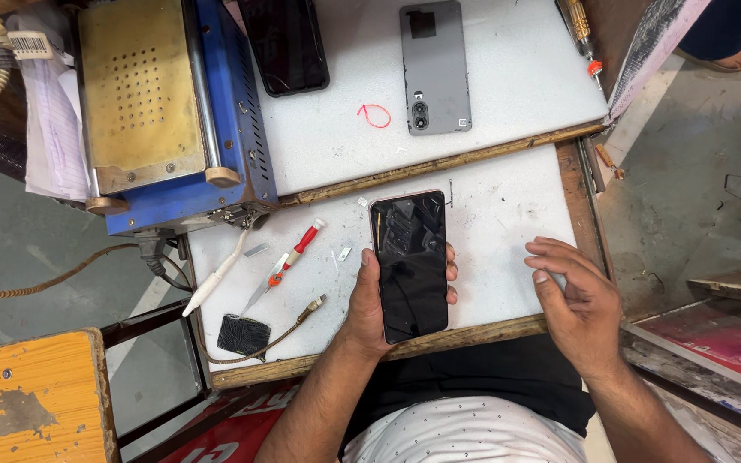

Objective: The person disassembles a smartphone, removes the camera module, and places it on the workbench. They then reassemble the phone, test the screen, and use a red-handled tool to adjust internal components near the camera area. The phone is opened and closed multiple times during the process.

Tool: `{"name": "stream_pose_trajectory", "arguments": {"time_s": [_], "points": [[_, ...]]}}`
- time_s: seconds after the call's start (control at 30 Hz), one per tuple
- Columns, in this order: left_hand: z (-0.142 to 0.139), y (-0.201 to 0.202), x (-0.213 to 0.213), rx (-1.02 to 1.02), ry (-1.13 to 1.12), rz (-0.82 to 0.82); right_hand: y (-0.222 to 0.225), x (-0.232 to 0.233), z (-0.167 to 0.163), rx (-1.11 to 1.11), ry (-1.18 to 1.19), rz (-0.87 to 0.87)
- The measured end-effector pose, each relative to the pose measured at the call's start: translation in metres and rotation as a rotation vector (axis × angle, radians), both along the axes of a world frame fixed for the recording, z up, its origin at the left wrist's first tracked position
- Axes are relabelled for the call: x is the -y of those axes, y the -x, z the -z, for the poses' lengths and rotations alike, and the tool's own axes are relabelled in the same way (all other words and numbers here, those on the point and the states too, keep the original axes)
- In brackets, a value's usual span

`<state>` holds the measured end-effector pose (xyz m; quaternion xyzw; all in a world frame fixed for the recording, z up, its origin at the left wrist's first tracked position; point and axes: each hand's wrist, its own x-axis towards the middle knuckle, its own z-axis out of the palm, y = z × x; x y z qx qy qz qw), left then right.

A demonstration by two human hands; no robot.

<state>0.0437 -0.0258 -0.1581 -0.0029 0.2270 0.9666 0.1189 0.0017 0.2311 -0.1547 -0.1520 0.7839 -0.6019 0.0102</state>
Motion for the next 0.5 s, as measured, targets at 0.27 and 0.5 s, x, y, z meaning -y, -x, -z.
{"name": "stream_pose_trajectory", "arguments": {"time_s": [0.27,0.5], "points": [[-0.0017,0.0004,-0.0008,0.017,0.030,-0.033,-0.0003,-0.0009,0.0021,-0.003,-0.005,0.001],[0.0018,-0.0009,-0.0008,0.018,0.013,-0.033,-0.0002,0.0003,0.0013,-0.024,-0.025,0.005]]}}
